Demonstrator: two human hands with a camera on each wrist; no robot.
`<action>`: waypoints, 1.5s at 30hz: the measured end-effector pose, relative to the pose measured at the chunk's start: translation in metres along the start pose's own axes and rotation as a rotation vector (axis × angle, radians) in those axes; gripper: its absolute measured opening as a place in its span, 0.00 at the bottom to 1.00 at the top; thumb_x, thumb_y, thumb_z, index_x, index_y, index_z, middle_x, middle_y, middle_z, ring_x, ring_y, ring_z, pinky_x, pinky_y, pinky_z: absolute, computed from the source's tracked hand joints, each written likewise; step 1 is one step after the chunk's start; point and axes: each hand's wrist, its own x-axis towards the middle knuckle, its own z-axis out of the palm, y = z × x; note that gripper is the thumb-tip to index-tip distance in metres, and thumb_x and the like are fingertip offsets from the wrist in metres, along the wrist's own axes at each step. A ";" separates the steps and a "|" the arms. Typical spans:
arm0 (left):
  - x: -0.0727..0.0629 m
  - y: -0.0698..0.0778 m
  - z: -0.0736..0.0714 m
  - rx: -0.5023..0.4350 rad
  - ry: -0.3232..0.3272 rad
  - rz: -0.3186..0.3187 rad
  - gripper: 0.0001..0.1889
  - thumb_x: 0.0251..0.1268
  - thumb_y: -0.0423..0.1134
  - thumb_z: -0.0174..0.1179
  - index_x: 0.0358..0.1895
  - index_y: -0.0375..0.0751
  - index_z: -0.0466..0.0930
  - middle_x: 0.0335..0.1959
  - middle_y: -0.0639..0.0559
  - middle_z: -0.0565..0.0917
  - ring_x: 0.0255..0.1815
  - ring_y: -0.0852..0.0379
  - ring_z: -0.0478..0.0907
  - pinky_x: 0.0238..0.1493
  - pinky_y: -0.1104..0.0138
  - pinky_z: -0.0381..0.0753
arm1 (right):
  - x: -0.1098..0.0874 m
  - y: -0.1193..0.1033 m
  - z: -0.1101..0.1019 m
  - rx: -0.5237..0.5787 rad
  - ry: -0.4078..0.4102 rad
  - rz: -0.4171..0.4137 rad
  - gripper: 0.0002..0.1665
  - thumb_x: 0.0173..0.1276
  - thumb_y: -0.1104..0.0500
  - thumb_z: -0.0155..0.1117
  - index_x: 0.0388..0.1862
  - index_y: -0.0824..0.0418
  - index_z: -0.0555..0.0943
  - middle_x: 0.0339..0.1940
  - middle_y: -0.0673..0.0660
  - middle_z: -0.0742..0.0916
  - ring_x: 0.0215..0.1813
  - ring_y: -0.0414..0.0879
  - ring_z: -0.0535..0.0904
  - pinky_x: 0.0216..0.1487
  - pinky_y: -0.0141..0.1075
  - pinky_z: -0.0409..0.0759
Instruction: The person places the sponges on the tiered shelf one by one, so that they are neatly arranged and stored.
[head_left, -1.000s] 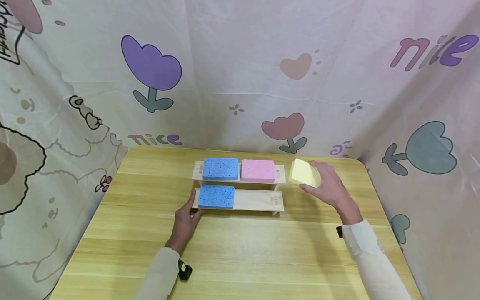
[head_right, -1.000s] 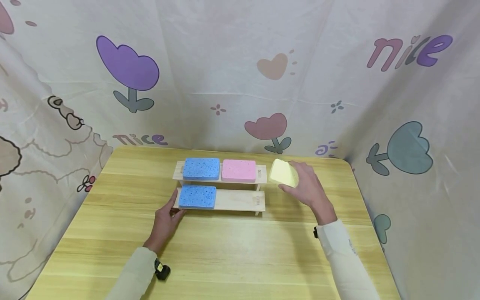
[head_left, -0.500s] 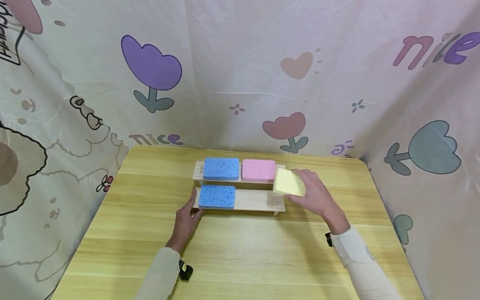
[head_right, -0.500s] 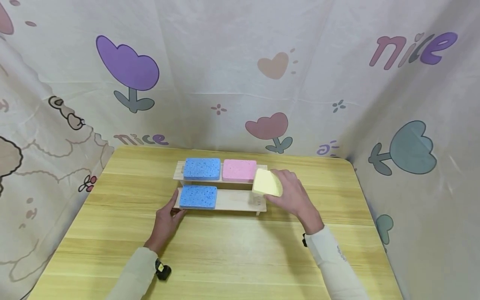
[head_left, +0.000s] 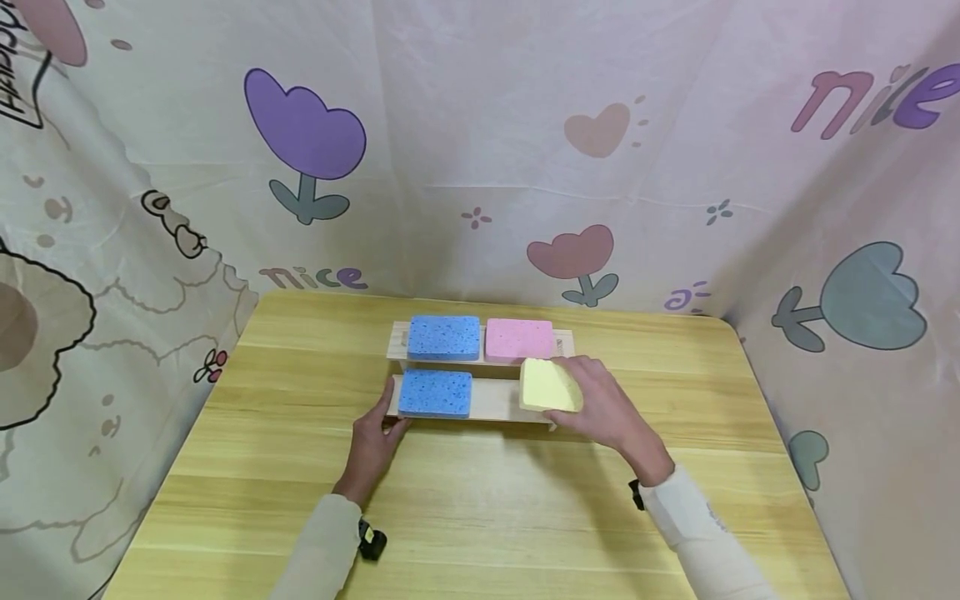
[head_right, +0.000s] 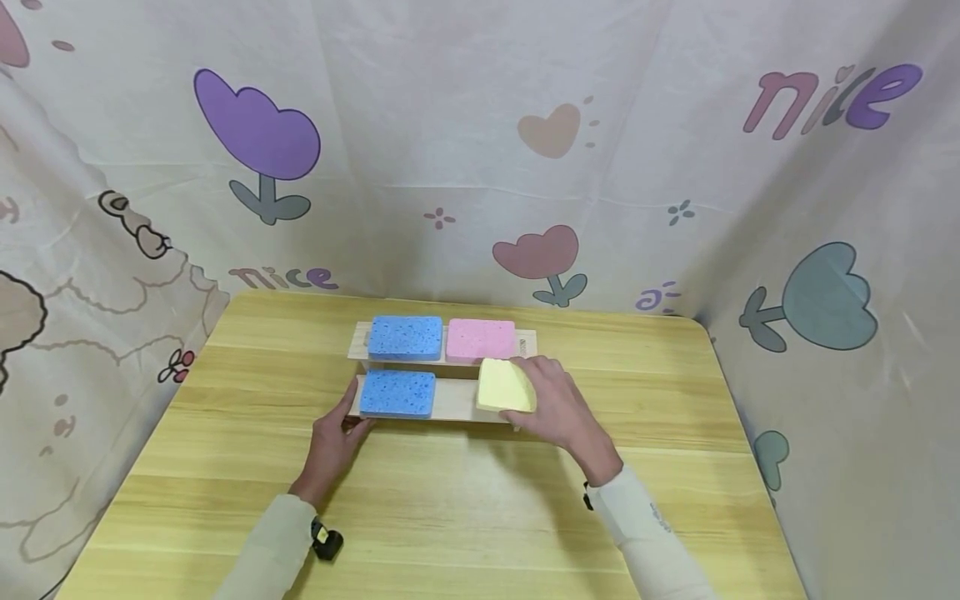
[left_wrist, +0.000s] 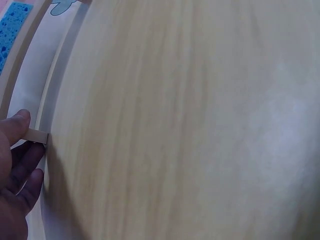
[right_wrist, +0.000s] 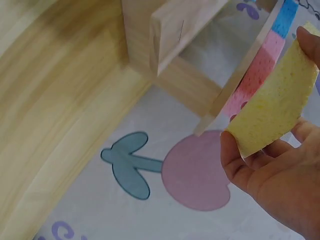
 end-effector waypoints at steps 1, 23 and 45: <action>0.000 0.000 0.000 0.001 0.000 0.001 0.41 0.62 0.34 0.62 0.75 0.47 0.50 0.50 0.42 0.83 0.42 0.51 0.82 0.42 0.65 0.85 | 0.000 -0.001 0.002 -0.003 -0.003 -0.004 0.45 0.46 0.46 0.78 0.64 0.53 0.71 0.56 0.57 0.79 0.55 0.52 0.72 0.49 0.44 0.75; 0.001 0.000 0.002 -0.021 0.001 0.008 0.41 0.62 0.34 0.62 0.75 0.47 0.50 0.60 0.40 0.78 0.45 0.50 0.82 0.44 0.64 0.84 | 0.007 -0.017 0.052 -0.064 -0.048 -0.023 0.48 0.46 0.43 0.77 0.65 0.56 0.70 0.63 0.56 0.77 0.64 0.54 0.69 0.66 0.53 0.68; 0.000 -0.001 0.002 -0.006 0.029 0.039 0.41 0.60 0.33 0.64 0.75 0.45 0.52 0.37 0.45 0.86 0.40 0.51 0.83 0.42 0.63 0.85 | 0.023 -0.016 0.076 -0.147 -0.073 0.024 0.48 0.47 0.43 0.76 0.66 0.57 0.69 0.61 0.58 0.77 0.62 0.55 0.70 0.56 0.49 0.74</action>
